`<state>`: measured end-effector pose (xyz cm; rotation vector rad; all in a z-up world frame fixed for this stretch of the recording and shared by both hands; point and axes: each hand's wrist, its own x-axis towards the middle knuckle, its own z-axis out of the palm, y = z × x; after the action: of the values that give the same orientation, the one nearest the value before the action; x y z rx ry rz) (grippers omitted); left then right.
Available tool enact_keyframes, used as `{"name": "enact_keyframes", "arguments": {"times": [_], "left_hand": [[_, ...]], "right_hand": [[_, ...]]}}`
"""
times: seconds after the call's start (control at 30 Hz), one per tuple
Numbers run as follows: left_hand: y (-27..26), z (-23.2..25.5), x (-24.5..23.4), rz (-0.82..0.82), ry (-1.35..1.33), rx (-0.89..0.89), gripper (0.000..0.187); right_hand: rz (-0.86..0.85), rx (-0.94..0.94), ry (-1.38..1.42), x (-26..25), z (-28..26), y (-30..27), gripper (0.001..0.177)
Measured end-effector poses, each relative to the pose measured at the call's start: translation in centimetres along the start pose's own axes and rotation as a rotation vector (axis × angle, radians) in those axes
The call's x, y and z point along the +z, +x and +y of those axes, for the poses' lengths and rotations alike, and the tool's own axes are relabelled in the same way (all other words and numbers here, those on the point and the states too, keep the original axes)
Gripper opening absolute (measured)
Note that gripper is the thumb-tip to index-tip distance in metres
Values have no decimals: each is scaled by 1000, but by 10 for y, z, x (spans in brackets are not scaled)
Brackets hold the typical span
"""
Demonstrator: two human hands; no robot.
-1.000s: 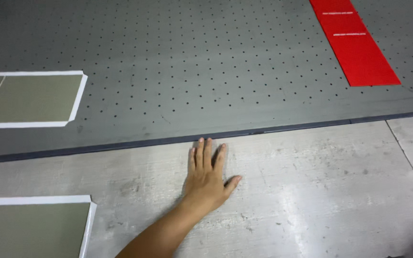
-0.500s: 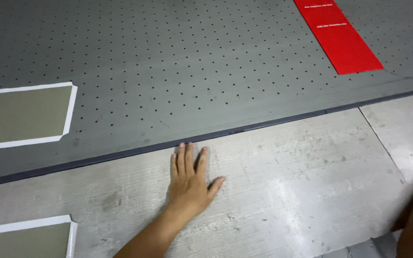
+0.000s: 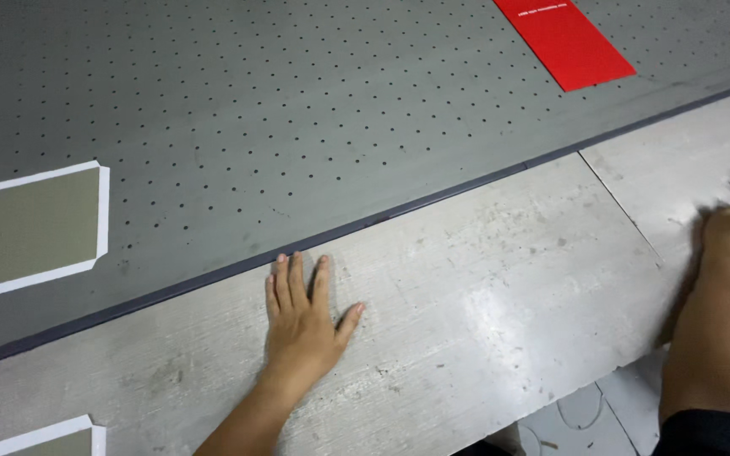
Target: The person applies white tape to rectangular panels on a workbench, using a yellow squeegee to smooth the tape and remove air bubbles. They also apply red tape along the edges of the panels and use a roll of white tape to create additional markings.
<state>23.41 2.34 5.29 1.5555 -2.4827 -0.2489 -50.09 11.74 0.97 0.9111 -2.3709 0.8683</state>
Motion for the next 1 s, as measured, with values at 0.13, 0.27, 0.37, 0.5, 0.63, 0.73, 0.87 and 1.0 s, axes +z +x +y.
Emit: {"name": "enact_keyframes", "arguments": {"times": [0.13,0.27,0.37,0.5,0.63,0.73,0.87,1.0], "left_hand": [[-4,-6,-32,19,-4,19,92],[0,-23,-108,-384,-459,-373,93],[5,-58,-157,-300,-602,-560,71],[14,-151,-166,28,-312,-557,55],[23,-237,-153,86,-38,-605,83],[27,-239,-157,-91,-96,-661,78],[33,-245,-144,-91,0,-525,85],[32,-250,-144,-14,29,-442,82]], "right_hand": [[21,1,-216,-31,-61,-27,27],[-339,25,3,-70,-165,-87,38],[-752,61,13,-180,-389,-150,35],[-732,-292,40,-178,-354,-260,32],[-1008,102,-17,-220,-403,-257,40],[-763,-132,274,-170,-334,-267,21],[-773,-165,230,-169,-337,-278,23],[-759,-172,225,-166,-346,-289,23]]}}
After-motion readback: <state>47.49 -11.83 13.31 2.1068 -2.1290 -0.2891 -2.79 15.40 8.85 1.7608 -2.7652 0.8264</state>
